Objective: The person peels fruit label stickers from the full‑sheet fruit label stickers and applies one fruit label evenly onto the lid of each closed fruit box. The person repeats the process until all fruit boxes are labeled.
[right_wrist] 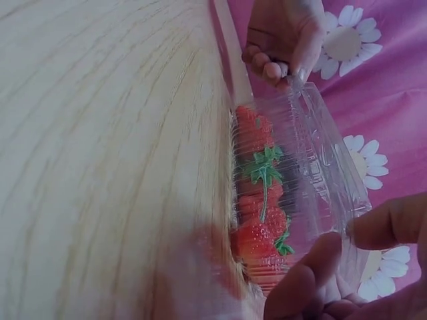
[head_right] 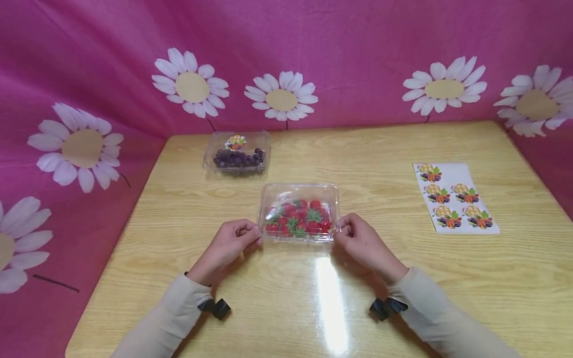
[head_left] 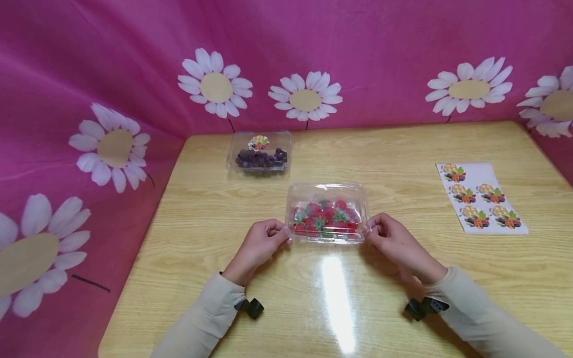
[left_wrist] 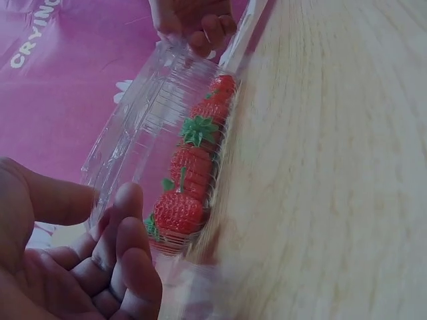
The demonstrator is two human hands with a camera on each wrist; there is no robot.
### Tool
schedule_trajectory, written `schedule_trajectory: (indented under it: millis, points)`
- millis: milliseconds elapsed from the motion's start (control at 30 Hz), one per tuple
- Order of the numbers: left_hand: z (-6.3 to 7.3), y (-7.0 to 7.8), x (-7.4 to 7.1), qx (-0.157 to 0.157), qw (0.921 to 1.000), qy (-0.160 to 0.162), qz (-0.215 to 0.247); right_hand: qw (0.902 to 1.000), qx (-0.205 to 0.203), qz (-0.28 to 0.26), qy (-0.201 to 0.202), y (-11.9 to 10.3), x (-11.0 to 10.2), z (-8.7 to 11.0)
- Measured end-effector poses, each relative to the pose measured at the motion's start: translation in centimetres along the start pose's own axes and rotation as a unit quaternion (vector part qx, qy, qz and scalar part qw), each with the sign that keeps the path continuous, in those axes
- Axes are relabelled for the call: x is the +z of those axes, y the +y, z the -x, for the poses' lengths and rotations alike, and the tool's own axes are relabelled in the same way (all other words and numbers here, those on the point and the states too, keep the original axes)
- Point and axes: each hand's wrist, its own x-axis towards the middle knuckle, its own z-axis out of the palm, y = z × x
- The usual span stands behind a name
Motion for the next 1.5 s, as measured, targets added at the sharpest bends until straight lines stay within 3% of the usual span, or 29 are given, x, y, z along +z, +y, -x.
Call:
schedule_trajectory:
  millis: [500,700,933,1233,1500]
  points:
    - [-0.4,-0.7,0.2,0.019,0.9994,-0.012,0.026,0.9997,0.001,-0.024,-0.006,0.5,-0.3,0.0]
    - [-0.3,-0.9,0.1,0.024,0.999,-0.014,0.036,0.9996,-0.019,-0.018,-0.008,0.7,-0.5,0.2]
    - [-0.6,-0.6,-0.8,0.023,0.9958,0.032,0.082,0.9978,-0.041,0.052,-0.004,0.8,-2.0,0.3]
    - [-0.6,-0.2,-1.6,0.024,0.9944,0.068,0.077,0.9868,-0.083,0.134,0.039,0.9,-4.5,0.6]
    - [-0.5,-0.3,-1.5,0.039,0.9935,0.078,0.073,0.975,-0.091,0.193,0.062,0.1,-7.6,0.4]
